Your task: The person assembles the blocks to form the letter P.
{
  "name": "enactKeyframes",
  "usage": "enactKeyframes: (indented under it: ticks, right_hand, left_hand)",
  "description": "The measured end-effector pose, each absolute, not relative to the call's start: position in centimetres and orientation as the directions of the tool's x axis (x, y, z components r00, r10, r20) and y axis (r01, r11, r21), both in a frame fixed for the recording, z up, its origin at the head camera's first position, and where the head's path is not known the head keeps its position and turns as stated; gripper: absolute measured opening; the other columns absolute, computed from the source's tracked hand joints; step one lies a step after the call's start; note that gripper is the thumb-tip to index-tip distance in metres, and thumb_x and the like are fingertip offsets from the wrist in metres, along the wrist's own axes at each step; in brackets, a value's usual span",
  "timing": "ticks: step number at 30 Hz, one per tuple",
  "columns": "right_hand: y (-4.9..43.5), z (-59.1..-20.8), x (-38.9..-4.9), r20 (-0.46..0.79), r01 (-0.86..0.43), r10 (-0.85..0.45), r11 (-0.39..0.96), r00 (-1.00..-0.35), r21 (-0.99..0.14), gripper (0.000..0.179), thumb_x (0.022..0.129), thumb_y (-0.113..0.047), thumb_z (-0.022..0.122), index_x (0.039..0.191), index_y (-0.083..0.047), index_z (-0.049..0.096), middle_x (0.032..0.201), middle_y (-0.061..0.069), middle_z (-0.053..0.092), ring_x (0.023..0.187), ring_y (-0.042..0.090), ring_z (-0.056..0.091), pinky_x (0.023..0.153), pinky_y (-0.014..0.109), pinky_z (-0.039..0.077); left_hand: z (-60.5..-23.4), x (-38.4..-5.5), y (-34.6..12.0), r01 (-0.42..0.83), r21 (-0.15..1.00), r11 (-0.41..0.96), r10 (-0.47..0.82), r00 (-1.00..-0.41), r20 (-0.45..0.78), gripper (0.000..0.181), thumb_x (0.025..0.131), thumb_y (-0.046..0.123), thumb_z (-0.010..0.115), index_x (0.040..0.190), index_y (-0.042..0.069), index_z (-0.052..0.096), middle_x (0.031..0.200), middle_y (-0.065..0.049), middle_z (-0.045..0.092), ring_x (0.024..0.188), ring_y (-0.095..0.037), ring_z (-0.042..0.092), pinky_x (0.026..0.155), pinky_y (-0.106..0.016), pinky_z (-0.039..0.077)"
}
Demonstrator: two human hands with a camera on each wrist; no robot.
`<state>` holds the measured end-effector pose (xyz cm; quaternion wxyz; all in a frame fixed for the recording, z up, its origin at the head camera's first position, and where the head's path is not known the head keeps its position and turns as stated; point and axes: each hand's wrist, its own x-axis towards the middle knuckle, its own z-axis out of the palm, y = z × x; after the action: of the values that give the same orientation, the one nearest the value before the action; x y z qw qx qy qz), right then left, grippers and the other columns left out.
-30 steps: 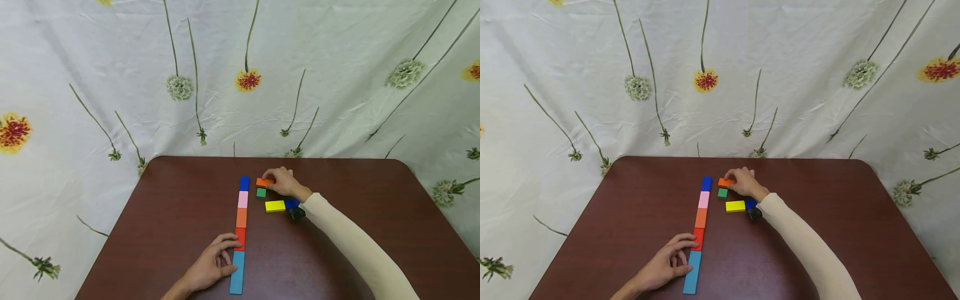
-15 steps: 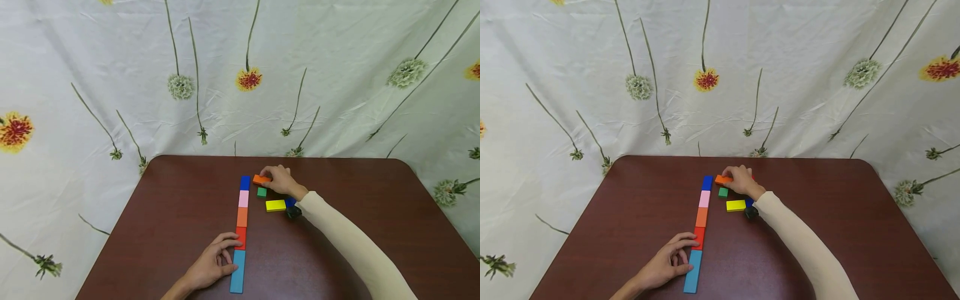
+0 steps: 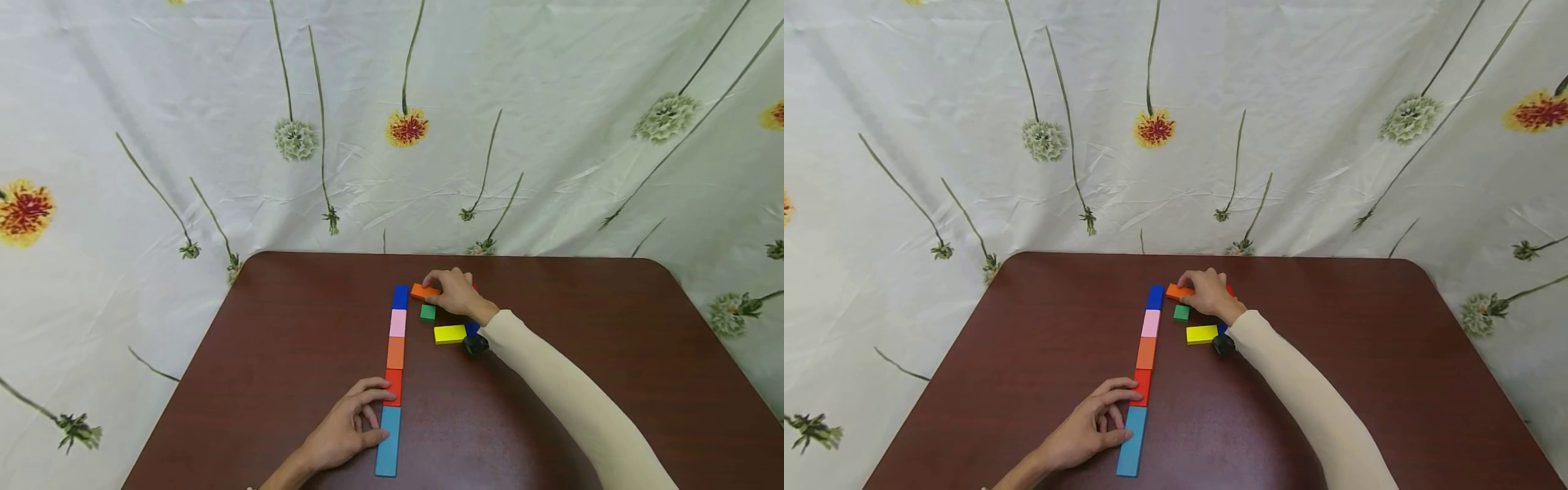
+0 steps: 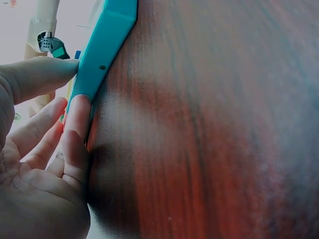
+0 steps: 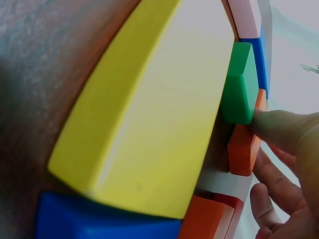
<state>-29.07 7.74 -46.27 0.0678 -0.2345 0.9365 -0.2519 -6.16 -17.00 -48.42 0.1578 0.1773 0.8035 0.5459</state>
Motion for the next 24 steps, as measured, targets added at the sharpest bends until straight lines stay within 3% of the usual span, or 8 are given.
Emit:
enactKeyframes:
  ticks: [7, 17, 24]
  right_hand:
    - [7.84, -46.33, -28.95, -0.018, -0.398, -0.469, 0.769, -0.883, -0.499, 0.027, 0.095, -0.026, 0.071, 0.120, -0.015, 0.068, 0.126, 0.006, 0.068, 0.118, 0.033, 0.049, 0.090, 0.050, 0.029]
    - [7.81, -46.40, -28.78, -0.017, -0.405, -0.473, 0.771, -0.881, -0.491, 0.025, 0.095, -0.024, 0.070, 0.120, -0.016, 0.068, 0.126, 0.006, 0.068, 0.118, 0.035, 0.049, 0.092, 0.051, 0.030]
    - [7.63, -46.33, -28.71, -0.011, -0.412, -0.479, 0.766, -0.878, -0.493, 0.025, 0.095, -0.024, 0.070, 0.120, -0.016, 0.068, 0.128, 0.008, 0.068, 0.119, 0.036, 0.049, 0.095, 0.054, 0.030]
  left_hand:
    - [-48.53, -6.10, -16.93, 0.153, 0.937, 0.315, 0.467, -0.884, -0.013, 0.046, 0.086, 0.008, 0.077, 0.130, 0.004, 0.062, 0.146, -0.016, 0.043, 0.073, -0.003, 0.057, 0.056, -0.019, 0.047]
    - [-48.26, -6.14, -16.96, 0.110, 0.929, 0.353, 0.453, -0.889, -0.067, 0.047, 0.087, 0.011, 0.077, 0.131, 0.008, 0.062, 0.148, -0.011, 0.043, 0.074, -0.004, 0.058, 0.057, -0.019, 0.047]
    - [-48.21, -6.03, -16.85, 0.119, 0.939, 0.324, 0.459, -0.887, -0.046, 0.046, 0.086, 0.010, 0.078, 0.129, 0.006, 0.063, 0.147, -0.015, 0.043, 0.073, -0.004, 0.057, 0.056, -0.019, 0.046]
